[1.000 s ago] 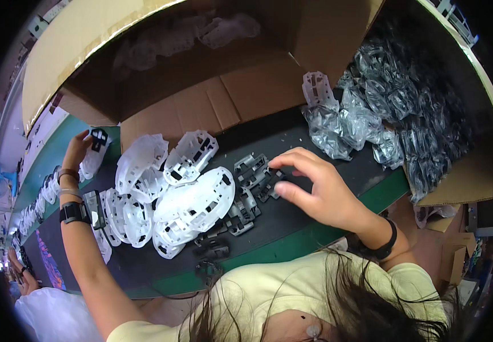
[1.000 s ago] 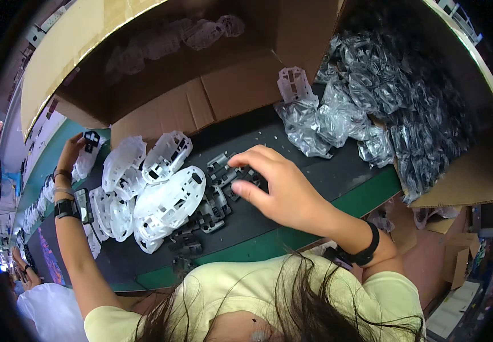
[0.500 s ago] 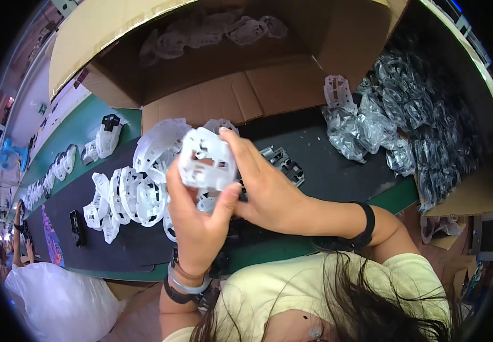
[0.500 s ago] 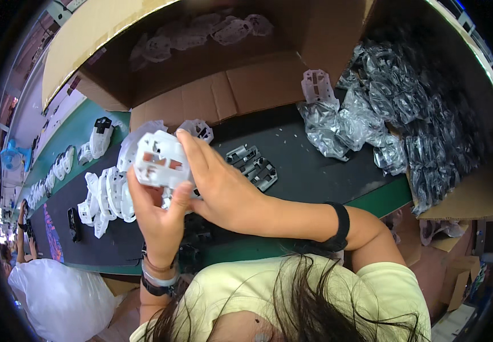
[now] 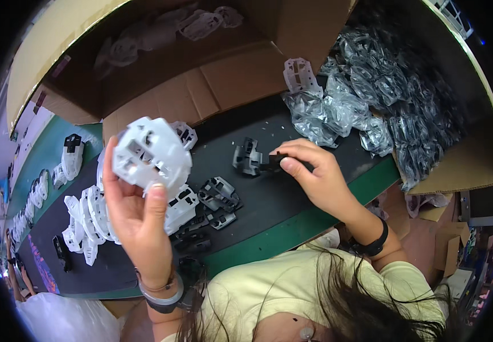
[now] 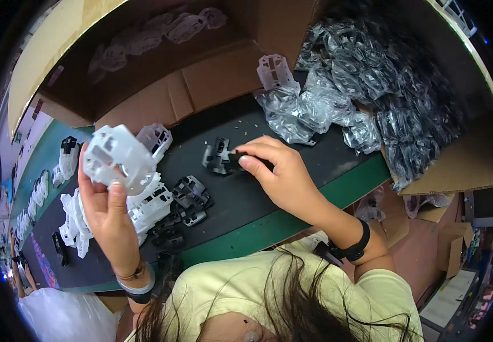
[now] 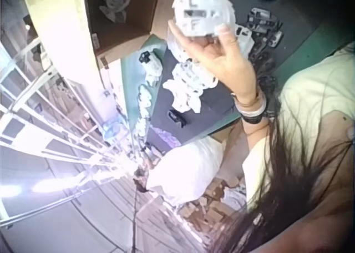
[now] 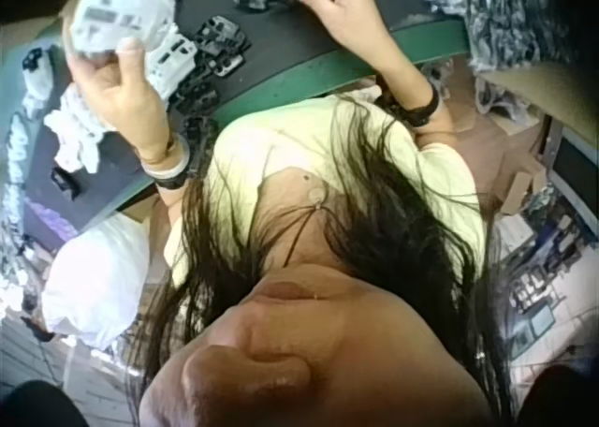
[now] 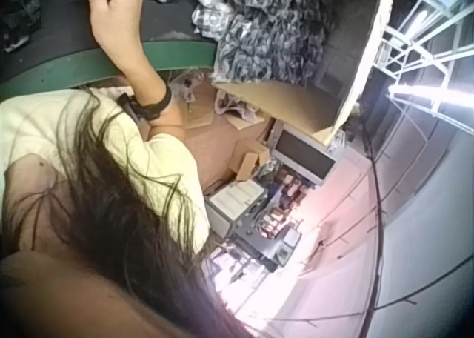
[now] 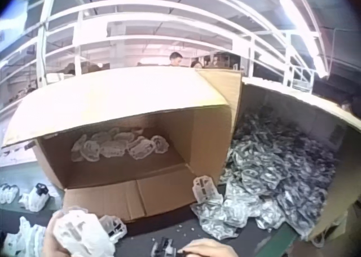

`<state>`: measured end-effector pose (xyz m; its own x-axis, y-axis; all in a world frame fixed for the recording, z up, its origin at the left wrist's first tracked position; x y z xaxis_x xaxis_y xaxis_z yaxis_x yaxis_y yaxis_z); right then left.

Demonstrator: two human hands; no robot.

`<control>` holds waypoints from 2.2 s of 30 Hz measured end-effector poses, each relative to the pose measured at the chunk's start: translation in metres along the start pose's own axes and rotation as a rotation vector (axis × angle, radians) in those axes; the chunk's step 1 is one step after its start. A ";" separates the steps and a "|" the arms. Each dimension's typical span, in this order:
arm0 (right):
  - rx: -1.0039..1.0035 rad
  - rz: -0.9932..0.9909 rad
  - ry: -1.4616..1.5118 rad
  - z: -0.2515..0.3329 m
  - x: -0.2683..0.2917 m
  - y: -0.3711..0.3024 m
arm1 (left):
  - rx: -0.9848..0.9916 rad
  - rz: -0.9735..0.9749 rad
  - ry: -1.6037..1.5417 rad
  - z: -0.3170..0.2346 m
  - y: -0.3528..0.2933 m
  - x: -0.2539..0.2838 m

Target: The person is assembling small components, likely for an electronic device such as a computer mouse, at a factory workstation.

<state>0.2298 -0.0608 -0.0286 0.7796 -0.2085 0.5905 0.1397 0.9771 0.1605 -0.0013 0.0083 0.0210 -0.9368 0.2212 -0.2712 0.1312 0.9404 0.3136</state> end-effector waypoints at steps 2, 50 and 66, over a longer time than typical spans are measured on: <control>-0.041 0.095 0.420 0.026 -0.009 0.012 | 0.021 0.104 0.020 0.007 -0.001 -0.012; 0.066 0.247 0.533 0.084 -0.025 0.057 | 0.216 0.171 -0.332 0.030 -0.005 -0.021; 0.250 0.080 0.116 0.086 -0.035 0.055 | 0.232 -0.008 -0.406 0.033 -0.010 -0.009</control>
<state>0.1578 -0.0030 0.0273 0.8488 -0.1108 0.5170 -0.0688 0.9464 0.3157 0.0162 0.0054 -0.0096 -0.7413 0.2537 -0.6214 0.2372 0.9651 0.1110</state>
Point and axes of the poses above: each hand's wrist, its own y-axis towards the middle knuckle, its own x-axis out of the back of the hand, z = x × y, the point moved 7 cm from there along y, towards the middle knuckle, and after that the axes turned 8 degrees about -y, right-handed, at the moved point
